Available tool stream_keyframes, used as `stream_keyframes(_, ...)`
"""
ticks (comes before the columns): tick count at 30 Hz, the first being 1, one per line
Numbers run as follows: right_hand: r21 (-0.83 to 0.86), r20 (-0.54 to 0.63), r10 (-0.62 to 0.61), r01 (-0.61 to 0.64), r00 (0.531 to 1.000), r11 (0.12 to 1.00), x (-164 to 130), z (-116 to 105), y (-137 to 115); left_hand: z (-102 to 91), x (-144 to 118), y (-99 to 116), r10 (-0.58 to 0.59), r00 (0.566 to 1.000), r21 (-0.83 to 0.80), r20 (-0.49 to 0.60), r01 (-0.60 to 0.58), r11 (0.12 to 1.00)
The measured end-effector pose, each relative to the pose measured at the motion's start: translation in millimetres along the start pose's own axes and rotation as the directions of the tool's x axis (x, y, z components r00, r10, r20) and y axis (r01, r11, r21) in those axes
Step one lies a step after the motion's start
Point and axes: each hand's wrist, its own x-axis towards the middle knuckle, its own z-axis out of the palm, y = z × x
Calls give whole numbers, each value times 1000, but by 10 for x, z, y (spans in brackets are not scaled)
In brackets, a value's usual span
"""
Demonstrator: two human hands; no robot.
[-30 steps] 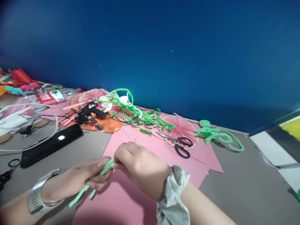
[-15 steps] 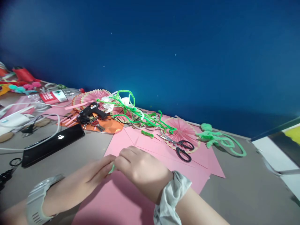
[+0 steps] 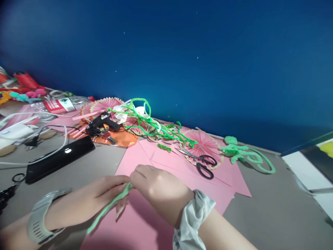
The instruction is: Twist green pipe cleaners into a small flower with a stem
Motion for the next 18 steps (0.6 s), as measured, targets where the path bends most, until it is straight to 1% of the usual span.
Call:
stream_keyframes(3,-38,10,17,-16,1000,999,1,-4,-30,3,-45,-23,-6,1000,29,-15,7,1000)
stream_keyframes(7,40,-21,35,-34,999,999,-8,-10,-11,48,-50,-42,30,998,115,-54,-23,993)
stream_keyframes(11,86,-75,64,-58,995,995,-23,34,46,111,-5,-93,-36,995,246,-89,57,967)
stream_keyframes(13,119,-82,113,-103,990,988,-24,58,60,125,2,-117,-55,992,248,-114,82,965)
stream_keyframes(15,155,-80,142,-128,987,979,-16,63,58,120,-4,-123,-55,992,224,-109,79,971)
stream_keyframes(18,195,-92,92,-72,992,978,3,28,35,89,-26,-111,-37,998,165,-44,44,985)
